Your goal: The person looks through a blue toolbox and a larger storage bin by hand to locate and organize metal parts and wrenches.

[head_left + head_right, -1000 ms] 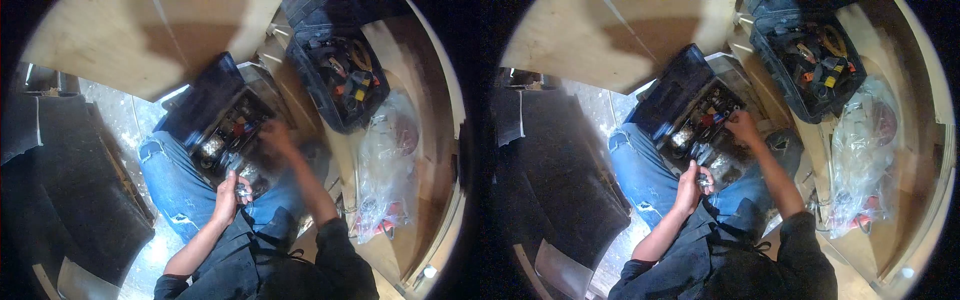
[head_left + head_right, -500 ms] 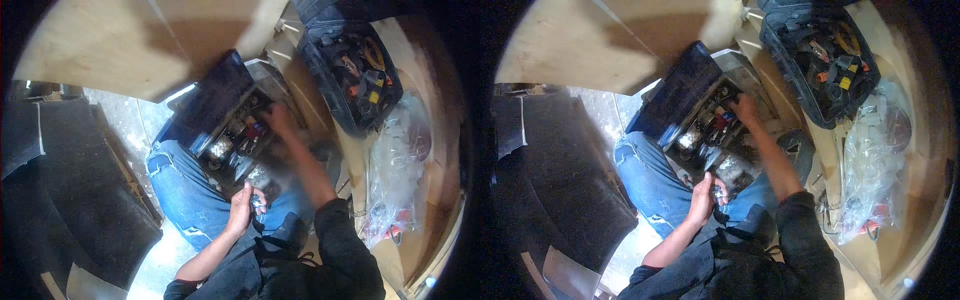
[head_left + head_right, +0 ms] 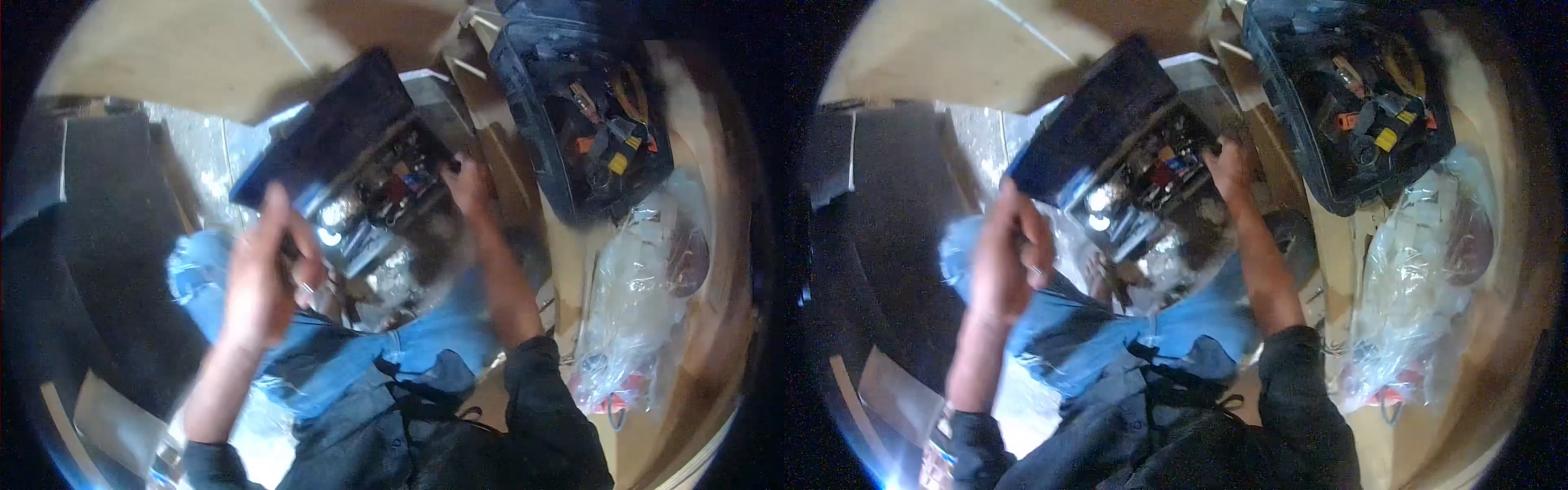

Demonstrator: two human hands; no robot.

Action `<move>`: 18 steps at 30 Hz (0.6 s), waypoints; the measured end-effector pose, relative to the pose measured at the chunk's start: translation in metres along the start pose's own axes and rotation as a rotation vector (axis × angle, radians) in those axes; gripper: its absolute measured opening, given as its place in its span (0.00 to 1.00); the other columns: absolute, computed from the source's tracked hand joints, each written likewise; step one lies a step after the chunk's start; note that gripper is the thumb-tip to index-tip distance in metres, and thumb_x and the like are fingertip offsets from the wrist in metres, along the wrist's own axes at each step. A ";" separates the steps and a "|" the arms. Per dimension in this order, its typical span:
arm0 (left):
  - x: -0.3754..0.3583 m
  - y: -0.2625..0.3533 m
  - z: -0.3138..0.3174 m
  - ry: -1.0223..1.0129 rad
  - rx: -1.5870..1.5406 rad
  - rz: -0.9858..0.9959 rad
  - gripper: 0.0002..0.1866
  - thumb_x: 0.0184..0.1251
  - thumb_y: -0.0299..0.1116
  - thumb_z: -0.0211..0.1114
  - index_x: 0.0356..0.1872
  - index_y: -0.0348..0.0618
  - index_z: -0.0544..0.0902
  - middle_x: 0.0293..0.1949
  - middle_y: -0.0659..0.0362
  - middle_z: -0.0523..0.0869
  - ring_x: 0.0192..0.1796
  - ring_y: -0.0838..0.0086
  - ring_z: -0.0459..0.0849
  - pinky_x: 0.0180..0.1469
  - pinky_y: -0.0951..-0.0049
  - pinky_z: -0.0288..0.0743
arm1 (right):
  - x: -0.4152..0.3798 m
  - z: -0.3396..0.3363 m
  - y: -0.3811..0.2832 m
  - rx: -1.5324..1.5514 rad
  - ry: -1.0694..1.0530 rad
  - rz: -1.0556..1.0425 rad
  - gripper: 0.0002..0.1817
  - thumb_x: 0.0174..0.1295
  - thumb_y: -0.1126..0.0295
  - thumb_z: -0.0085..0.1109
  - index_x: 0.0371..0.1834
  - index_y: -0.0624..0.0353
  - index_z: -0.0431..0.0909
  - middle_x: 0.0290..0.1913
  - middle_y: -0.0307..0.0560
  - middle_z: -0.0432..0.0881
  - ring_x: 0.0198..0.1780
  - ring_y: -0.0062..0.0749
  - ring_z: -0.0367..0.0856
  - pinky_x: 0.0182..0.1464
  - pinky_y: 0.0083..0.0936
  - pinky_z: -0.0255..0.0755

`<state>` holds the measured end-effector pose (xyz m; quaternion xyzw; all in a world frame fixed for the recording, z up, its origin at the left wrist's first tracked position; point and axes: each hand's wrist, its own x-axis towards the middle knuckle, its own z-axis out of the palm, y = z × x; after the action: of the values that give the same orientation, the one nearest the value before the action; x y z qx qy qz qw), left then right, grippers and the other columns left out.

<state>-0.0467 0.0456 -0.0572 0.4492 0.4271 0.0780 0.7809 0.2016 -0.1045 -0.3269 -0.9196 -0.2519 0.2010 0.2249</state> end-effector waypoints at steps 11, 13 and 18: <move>0.035 -0.032 0.017 -0.714 0.914 -0.264 0.24 0.76 0.49 0.59 0.35 0.36 0.90 0.28 0.40 0.86 0.34 0.46 0.87 0.44 0.51 0.78 | 0.040 0.013 0.020 1.068 -0.136 0.317 0.18 0.69 0.61 0.64 0.52 0.65 0.81 0.41 0.53 0.88 0.38 0.29 0.87 0.40 0.27 0.80; 0.036 -0.037 0.023 -0.757 1.016 -0.207 0.24 0.75 0.49 0.58 0.32 0.35 0.89 0.27 0.40 0.86 0.34 0.45 0.87 0.43 0.49 0.81 | 0.036 0.014 0.019 0.975 -0.101 0.157 0.18 0.68 0.60 0.66 0.52 0.62 0.82 0.39 0.50 0.88 0.36 0.30 0.88 0.38 0.28 0.79; 0.005 -0.032 0.009 -0.896 1.030 -0.176 0.23 0.76 0.50 0.58 0.30 0.40 0.87 0.23 0.42 0.85 0.30 0.45 0.86 0.39 0.49 0.81 | 0.000 0.040 0.032 0.270 -0.220 -0.216 0.18 0.62 0.66 0.69 0.53 0.63 0.81 0.44 0.58 0.87 0.41 0.45 0.88 0.43 0.38 0.80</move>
<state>-0.0453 0.0239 -0.0826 0.7157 0.0806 -0.3920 0.5724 0.1946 -0.1166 -0.3761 -0.8211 -0.3430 0.3069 0.3376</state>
